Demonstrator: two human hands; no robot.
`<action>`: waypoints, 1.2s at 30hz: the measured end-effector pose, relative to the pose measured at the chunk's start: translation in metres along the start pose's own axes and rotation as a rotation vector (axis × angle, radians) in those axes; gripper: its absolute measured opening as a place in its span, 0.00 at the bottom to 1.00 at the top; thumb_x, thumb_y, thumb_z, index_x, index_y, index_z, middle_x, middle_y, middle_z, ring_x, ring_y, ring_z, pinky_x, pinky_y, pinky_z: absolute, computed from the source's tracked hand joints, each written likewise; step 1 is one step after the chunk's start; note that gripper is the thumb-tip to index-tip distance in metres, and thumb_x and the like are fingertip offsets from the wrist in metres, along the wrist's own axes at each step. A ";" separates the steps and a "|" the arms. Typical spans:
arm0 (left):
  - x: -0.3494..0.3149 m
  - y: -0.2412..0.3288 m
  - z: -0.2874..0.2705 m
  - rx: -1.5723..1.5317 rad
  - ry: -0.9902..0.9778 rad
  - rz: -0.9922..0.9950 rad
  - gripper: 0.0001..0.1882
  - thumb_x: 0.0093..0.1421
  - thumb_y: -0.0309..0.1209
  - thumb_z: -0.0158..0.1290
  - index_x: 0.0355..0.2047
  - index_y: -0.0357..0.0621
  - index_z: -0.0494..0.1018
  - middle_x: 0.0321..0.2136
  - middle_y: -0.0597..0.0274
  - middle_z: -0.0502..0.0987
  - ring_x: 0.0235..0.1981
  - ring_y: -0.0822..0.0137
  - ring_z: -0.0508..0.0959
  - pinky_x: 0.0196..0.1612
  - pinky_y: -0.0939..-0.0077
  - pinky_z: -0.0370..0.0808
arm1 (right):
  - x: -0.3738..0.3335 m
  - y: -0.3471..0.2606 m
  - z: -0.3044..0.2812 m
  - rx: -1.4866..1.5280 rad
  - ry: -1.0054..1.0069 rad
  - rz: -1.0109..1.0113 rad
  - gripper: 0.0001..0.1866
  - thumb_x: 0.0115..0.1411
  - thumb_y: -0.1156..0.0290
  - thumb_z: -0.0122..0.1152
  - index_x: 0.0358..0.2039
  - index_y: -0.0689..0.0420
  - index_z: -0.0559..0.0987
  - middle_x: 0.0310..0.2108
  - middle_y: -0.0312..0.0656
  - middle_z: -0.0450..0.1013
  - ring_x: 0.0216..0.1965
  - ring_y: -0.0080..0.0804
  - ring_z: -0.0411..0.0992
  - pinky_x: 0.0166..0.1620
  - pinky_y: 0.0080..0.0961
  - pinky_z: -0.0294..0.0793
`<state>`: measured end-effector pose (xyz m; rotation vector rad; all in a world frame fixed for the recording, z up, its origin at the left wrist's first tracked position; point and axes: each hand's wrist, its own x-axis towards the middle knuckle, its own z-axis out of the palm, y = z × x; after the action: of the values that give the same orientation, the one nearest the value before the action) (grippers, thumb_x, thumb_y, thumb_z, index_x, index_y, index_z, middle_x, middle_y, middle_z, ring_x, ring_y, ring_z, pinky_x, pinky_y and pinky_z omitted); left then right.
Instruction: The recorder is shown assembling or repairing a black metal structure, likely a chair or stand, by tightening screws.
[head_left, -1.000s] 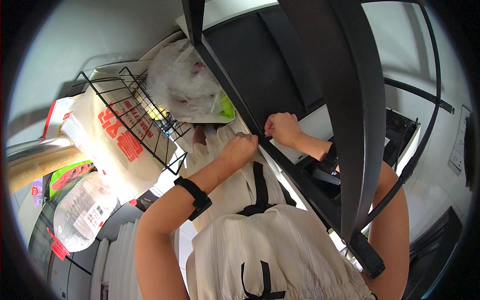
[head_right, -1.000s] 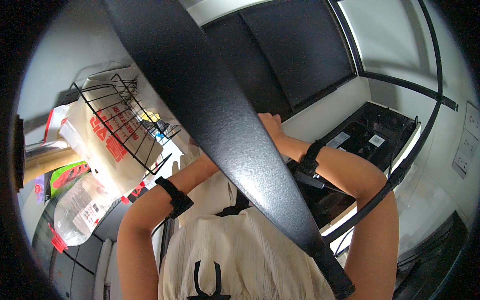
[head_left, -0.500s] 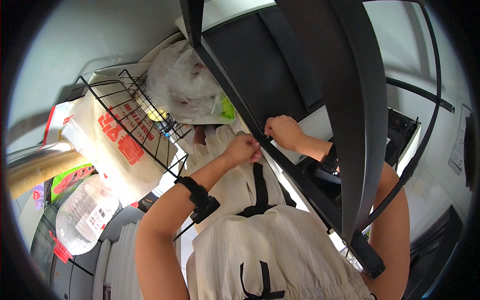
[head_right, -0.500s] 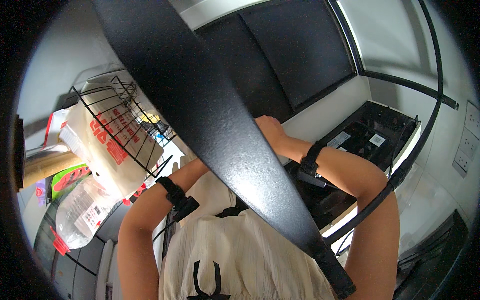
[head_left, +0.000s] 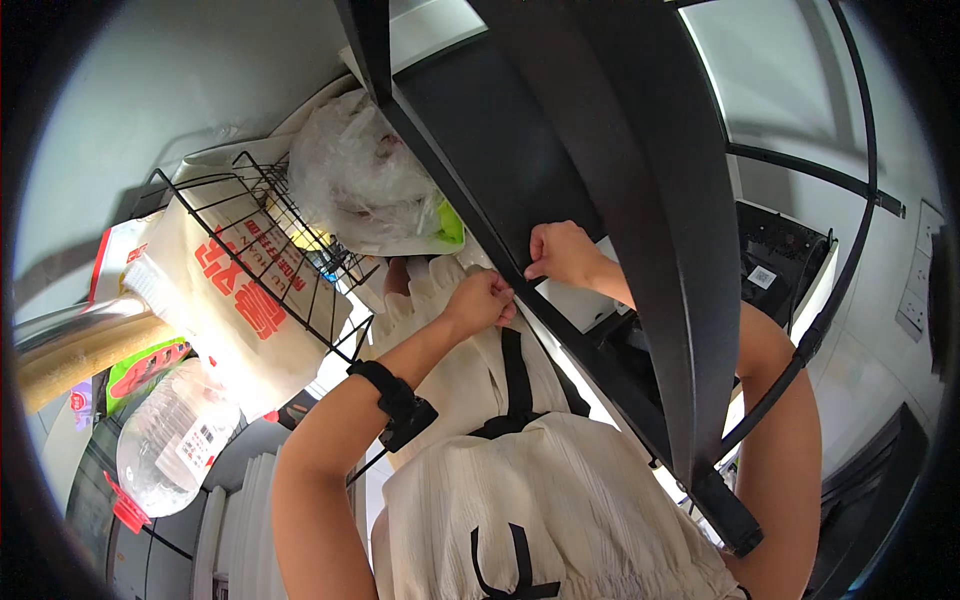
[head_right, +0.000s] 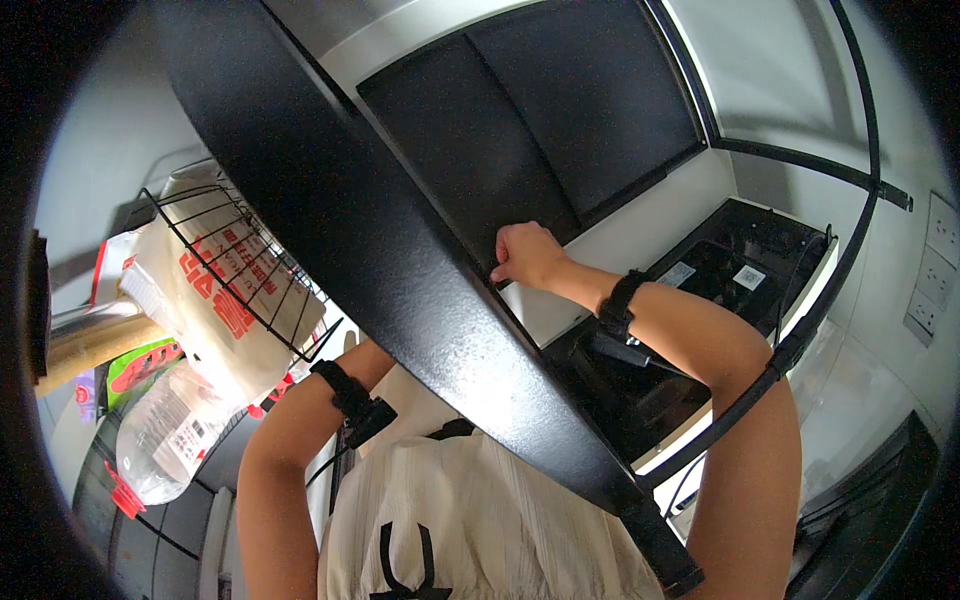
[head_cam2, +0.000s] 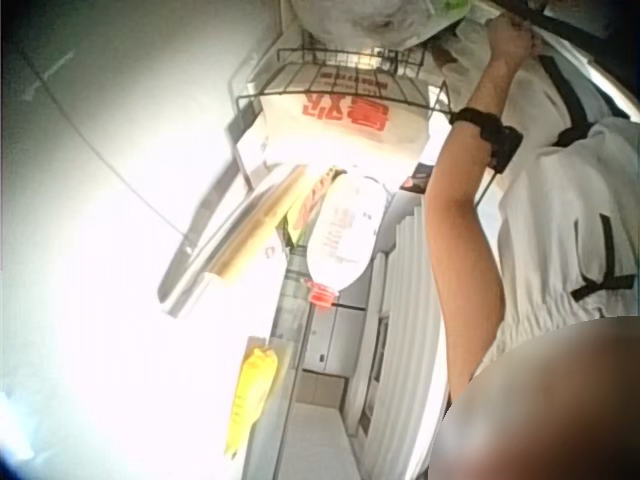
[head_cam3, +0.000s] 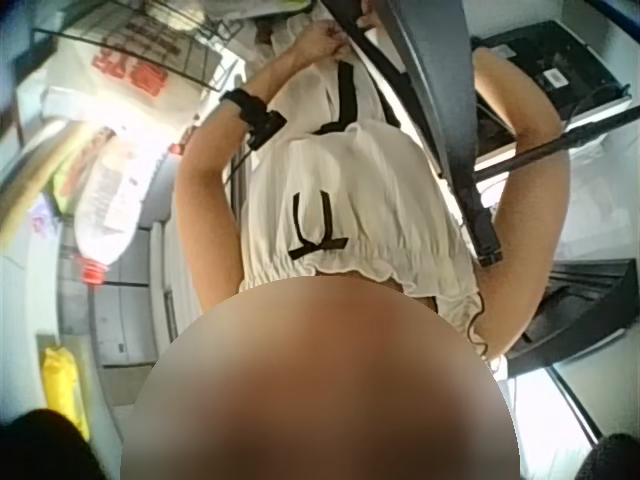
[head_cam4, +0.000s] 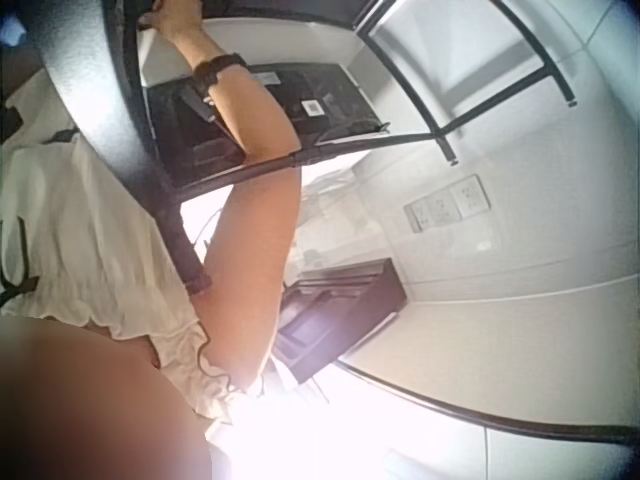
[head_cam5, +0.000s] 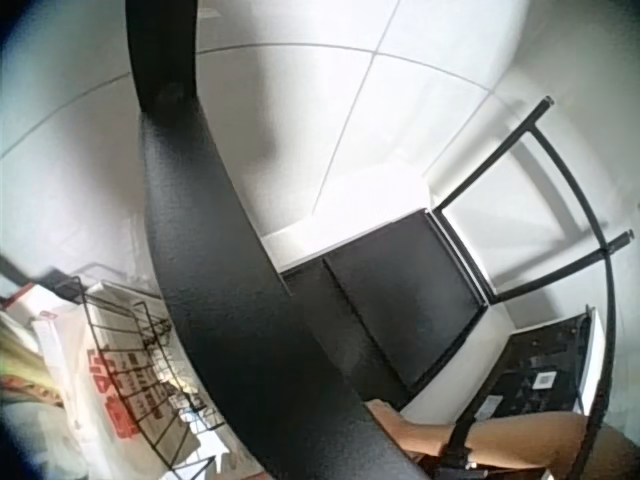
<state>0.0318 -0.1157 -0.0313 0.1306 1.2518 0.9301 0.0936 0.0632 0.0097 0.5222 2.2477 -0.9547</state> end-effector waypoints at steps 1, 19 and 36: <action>0.000 0.000 0.000 0.011 0.003 -0.003 0.07 0.58 0.25 0.47 0.30 0.30 0.68 0.20 0.56 0.75 0.20 0.69 0.76 0.24 0.76 0.76 | 0.002 -0.002 0.001 -0.004 0.015 0.042 0.13 0.40 0.67 0.69 0.21 0.60 0.74 0.19 0.44 0.73 0.24 0.37 0.73 0.29 0.29 0.70; 0.000 -0.004 -0.002 0.104 -0.007 0.005 0.08 0.58 0.26 0.46 0.31 0.29 0.68 0.20 0.56 0.76 0.19 0.69 0.76 0.23 0.77 0.74 | 0.003 -0.022 -0.007 -0.034 -0.042 0.150 0.15 0.38 0.65 0.70 0.21 0.58 0.74 0.24 0.47 0.73 0.31 0.45 0.73 0.35 0.35 0.72; -0.044 0.067 0.003 -0.574 -0.115 -0.313 0.13 0.55 0.27 0.48 0.37 0.28 0.67 0.34 0.47 0.73 0.34 0.57 0.77 0.38 0.69 0.77 | -0.003 -0.012 -0.016 0.058 -0.108 0.064 0.16 0.39 0.65 0.69 0.24 0.59 0.74 0.26 0.48 0.74 0.32 0.46 0.73 0.36 0.36 0.71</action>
<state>-0.0012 -0.1010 0.0404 -0.4471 0.8291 0.9562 0.0826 0.0670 0.0257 0.5513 2.1000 -0.9947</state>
